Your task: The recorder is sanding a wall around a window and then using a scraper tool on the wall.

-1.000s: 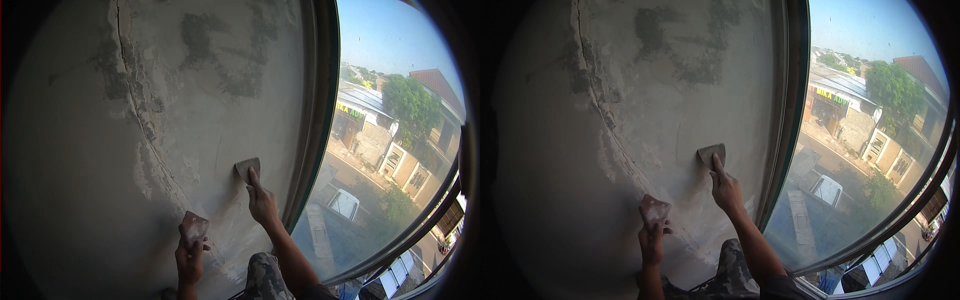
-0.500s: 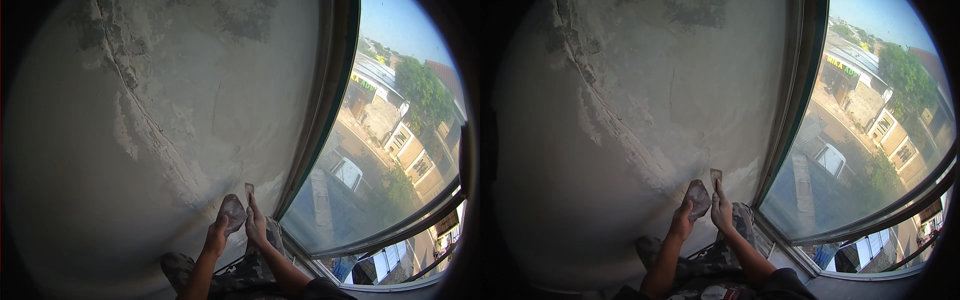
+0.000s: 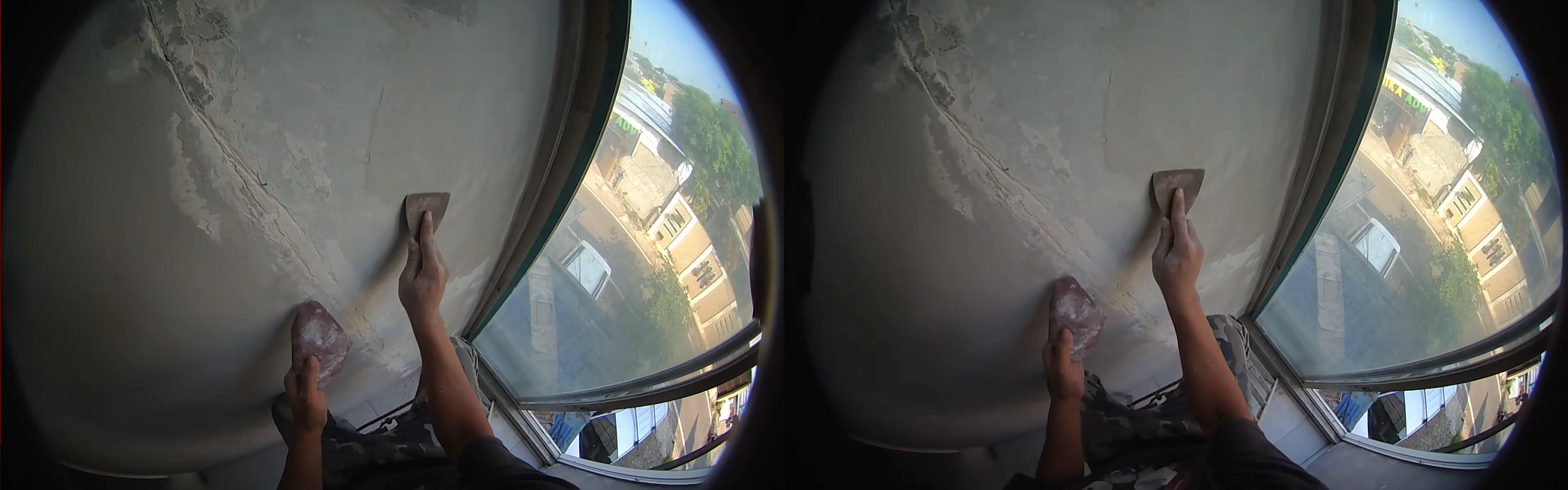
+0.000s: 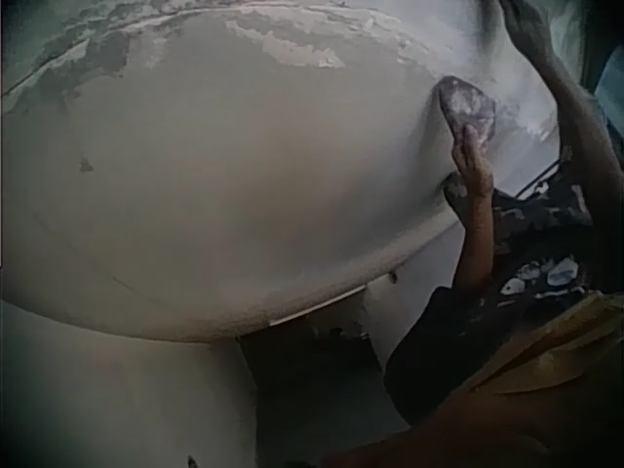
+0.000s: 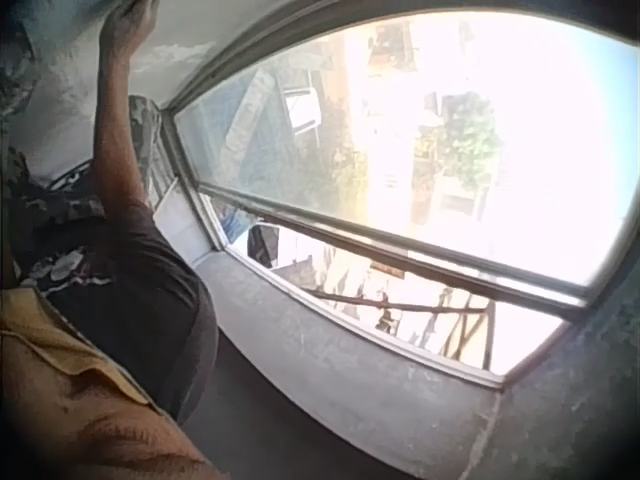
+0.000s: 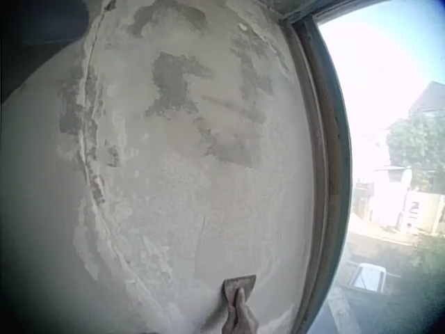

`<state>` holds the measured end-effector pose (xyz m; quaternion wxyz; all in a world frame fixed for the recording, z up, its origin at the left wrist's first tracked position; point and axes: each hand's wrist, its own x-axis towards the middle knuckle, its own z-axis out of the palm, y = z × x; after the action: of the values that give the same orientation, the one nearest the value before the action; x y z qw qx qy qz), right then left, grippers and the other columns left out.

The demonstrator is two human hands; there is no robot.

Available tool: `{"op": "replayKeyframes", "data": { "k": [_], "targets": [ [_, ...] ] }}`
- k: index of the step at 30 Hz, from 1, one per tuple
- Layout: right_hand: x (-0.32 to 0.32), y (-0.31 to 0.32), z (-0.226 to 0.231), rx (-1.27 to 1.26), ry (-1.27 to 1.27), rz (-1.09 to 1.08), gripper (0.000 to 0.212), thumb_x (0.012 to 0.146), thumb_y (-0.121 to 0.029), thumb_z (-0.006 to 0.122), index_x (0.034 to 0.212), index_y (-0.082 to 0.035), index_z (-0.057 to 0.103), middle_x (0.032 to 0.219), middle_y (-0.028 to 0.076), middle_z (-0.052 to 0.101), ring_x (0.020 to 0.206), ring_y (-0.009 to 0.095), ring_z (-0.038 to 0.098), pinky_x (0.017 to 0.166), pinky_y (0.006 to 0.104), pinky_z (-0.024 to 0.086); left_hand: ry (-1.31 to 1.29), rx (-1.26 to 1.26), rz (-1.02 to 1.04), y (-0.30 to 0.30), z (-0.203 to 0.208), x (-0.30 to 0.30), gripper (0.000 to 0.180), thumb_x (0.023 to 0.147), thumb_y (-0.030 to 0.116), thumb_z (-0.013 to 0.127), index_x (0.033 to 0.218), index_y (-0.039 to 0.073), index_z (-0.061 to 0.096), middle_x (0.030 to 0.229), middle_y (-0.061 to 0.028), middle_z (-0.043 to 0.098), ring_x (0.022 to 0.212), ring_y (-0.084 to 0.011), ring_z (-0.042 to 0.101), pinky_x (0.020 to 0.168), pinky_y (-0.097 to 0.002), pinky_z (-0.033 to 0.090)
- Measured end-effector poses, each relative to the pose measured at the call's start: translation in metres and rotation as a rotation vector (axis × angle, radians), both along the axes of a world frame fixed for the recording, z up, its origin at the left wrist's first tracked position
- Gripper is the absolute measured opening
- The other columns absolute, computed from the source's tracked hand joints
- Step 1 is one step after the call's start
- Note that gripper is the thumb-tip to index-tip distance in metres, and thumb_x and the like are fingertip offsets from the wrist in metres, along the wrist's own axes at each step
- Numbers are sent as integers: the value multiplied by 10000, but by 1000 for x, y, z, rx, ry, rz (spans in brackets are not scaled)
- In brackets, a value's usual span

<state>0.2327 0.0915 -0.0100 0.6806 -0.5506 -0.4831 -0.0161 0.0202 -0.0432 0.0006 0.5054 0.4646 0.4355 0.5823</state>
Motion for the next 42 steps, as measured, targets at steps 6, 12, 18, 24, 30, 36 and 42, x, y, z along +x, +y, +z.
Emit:
{"op": "replayKeyframes", "data": {
  "k": [6, 12, 18, 24, 30, 36, 42],
  "targets": [
    [-10, -26, -65, -77, -89, 92, 552, 969, -88, 607, 1501, -137, 467, 763, 160, 608, 627, 303, 606, 575, 403, 483, 71, 91, 36, 7, 14, -5, 375, 1017, 199, 507, 1282, -61, 554, 1194, -112, 621, 1107, -188, 581, 992, -334, 423],
    [2, -21, -6, -108, -110, 72, 535, 977, -116, 618, 1491, -191, 489, 720, 143, 586, 568, 283, 571, 572, 410, 480, 281, 120, 240, -1, 15, -14, 350, 1012, 232, 521, 1137, -79, 622, 1030, -113, 661, 941, -156, 584, 859, -303, 456],
    [23, -4, 40, -64, -148, 57, 505, 1010, -51, 543, 1501, -135, 466, 871, 218, 668, 685, 284, 656, 668, 369, 529, 298, 375, 292, -3, 33, -17, 264, 1008, 170, 498, 1019, -58, 629, 926, -86, 668, 834, -122, 578, 726, -284, 439],
    [-31, -61, -81, -277, -223, 219, 574, 944, -38, 605, 1492, -167, 491, 783, 152, 573, 642, 299, 592, 612, 398, 506, 377, 480, 448, -5, 39, -30, 248, 1008, 134, 482, 1025, -63, 631, 925, -77, 669, 824, -113, 579, 710, -270, 440],
    [-47, -32, 69, -55, -325, 194, 714, 846, 45, 653, 1493, -213, 495, 787, 128, 568, 615, 290, 574, 592, 372, 503, 277, 619, 609, -12, 63, -48, 236, 1011, 115, 485, 1050, -75, 619, 982, -101, 664, 886, -129, 595, 781, -268, 462],
    [-66, -59, -23, -253, -311, 366, 626, 917, -34, 658, 1496, -191, 481, 891, 186, 634, 772, 347, 682, 668, 393, 548, 349, 612, 666, -13, 60, -57, 228, 1017, 123, 489, 1007, -66, 616, 920, -70, 661, 822, -102, 580, 719, -258, 443],
    [-74, -69, -39, -263, -294, 389, 595, 904, -14, 660, 1468, -128, 509, 916, 223, 654, 764, 375, 693, 641, 414, 549, 414, 489, 526, -19, 51, -75, 333, 1037, 185, 473, 1166, -97, 593, 1126, -134, 661, 1048, -183, 599, 930, -335, 457]
  ]
}}
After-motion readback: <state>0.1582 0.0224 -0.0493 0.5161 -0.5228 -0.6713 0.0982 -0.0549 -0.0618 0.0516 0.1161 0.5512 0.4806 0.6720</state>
